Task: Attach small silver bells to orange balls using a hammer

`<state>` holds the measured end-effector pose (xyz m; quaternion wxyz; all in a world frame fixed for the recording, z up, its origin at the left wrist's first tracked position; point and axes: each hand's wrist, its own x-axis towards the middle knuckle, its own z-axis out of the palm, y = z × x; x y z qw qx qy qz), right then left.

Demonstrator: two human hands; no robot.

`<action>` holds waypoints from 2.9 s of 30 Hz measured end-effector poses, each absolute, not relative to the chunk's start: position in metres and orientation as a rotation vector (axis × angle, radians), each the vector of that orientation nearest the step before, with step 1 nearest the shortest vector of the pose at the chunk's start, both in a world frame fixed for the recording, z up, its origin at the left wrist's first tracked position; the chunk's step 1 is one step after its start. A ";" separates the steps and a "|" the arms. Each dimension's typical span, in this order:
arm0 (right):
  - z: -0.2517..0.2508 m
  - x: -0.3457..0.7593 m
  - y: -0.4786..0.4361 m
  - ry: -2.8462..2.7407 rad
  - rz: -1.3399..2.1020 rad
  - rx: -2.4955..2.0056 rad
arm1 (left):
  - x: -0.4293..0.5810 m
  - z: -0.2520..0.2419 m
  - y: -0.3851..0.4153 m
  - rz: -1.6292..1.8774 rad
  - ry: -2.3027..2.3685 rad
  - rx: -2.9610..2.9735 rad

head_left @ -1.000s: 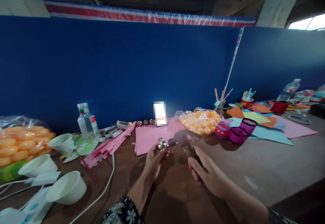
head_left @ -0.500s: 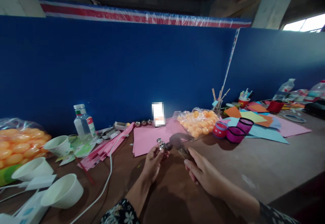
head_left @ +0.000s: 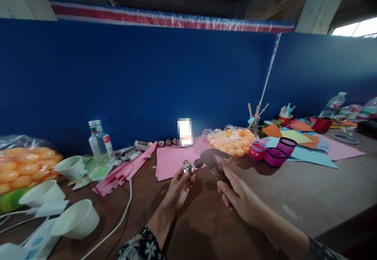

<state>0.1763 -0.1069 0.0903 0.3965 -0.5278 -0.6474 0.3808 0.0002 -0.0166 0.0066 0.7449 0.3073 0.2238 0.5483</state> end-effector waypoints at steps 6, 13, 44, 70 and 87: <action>0.085 0.174 -0.108 -1.684 0.911 -1.346 | 0.001 0.003 -0.017 1.211 0.543 0.710; 0.086 0.174 -0.108 -1.651 0.882 -1.366 | 0.001 0.003 -0.015 1.224 0.499 0.700; 0.085 0.181 -0.106 -1.712 0.840 -1.357 | 0.005 0.003 -0.017 1.207 0.529 0.808; 0.085 0.183 -0.110 -1.761 0.781 -1.387 | 0.014 -0.002 -0.018 1.236 0.709 0.979; 0.093 0.182 -0.115 -1.826 0.777 -1.395 | 0.013 0.006 -0.022 1.229 0.727 1.114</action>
